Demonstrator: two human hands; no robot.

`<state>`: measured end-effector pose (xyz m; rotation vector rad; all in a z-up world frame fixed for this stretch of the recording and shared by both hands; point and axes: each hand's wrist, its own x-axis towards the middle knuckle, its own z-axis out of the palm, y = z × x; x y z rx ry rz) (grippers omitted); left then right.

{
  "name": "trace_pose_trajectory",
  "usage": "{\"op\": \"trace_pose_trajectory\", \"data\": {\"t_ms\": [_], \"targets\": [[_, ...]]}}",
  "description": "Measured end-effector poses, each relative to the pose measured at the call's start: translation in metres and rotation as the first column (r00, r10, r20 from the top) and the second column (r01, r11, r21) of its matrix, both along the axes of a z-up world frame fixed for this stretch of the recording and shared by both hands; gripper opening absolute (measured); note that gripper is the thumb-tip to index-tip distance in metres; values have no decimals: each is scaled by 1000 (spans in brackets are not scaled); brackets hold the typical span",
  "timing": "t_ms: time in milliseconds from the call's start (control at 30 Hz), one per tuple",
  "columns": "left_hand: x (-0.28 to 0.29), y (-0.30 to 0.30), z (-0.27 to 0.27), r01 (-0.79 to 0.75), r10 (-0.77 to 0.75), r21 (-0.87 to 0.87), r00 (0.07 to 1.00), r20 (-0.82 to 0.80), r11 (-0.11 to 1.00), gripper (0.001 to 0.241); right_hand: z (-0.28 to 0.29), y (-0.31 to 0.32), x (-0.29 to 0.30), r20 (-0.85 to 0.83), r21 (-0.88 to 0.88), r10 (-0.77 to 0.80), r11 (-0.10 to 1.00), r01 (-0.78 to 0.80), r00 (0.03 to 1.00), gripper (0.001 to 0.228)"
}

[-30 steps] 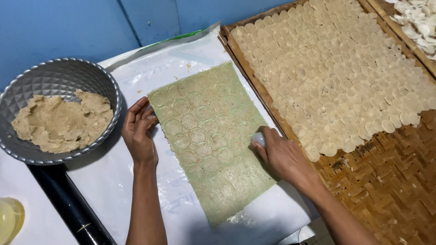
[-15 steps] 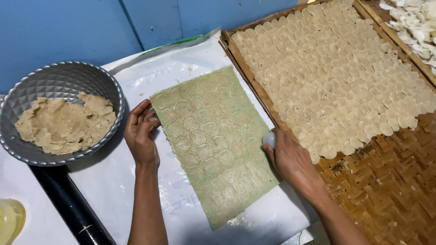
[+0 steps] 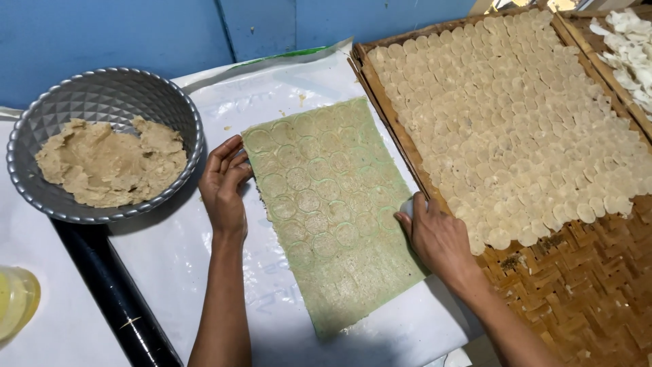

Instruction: Flattening dough with a rolling pin and cutting out small circular shapes for crackers.

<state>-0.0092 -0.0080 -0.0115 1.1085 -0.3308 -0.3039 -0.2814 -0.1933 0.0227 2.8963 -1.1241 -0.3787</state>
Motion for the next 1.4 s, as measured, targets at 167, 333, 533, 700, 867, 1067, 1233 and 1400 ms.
{"op": "trace_pose_trajectory", "data": {"t_ms": [167, 333, 533, 700, 867, 1067, 1233, 1400], "targets": [[3, 3, 6, -11, 11, -33, 1000, -1, 999, 57, -9, 6, -21, 90, 71, -63, 996, 57, 994, 57], [3, 8, 19, 11, -10, 179, 1000, -7, 984, 65, 19, 66, -63, -234, 175, -167, 962, 210, 958, 60], [11, 10, 13, 107, -90, 90, 981, -173, 990, 46, -68, 66, -105, 57, 408, -400, 845, 345, 915, 46], [12, 20, 24, 155, -121, 171, 974, -193, 973, 38, -37, 71, -86, 75, 512, -473, 774, 373, 878, 53], [20, 19, 18, 182, -159, 90, 964, -215, 979, 57, 0, 78, -47, 104, 596, -504, 721, 352, 857, 46], [24, 17, -10, 133, -154, -163, 980, -125, 978, 81, 35, 97, 12, -5, 428, -373, 838, 339, 928, 54], [19, 15, -1, 135, -168, -215, 975, -144, 967, 78, 19, 119, 41, 288, 246, 214, 925, -288, 933, 54], [19, 15, -1, 138, -161, -177, 979, -125, 975, 71, 3, 129, 72, 312, 155, 335, 905, -396, 889, 55]]}}
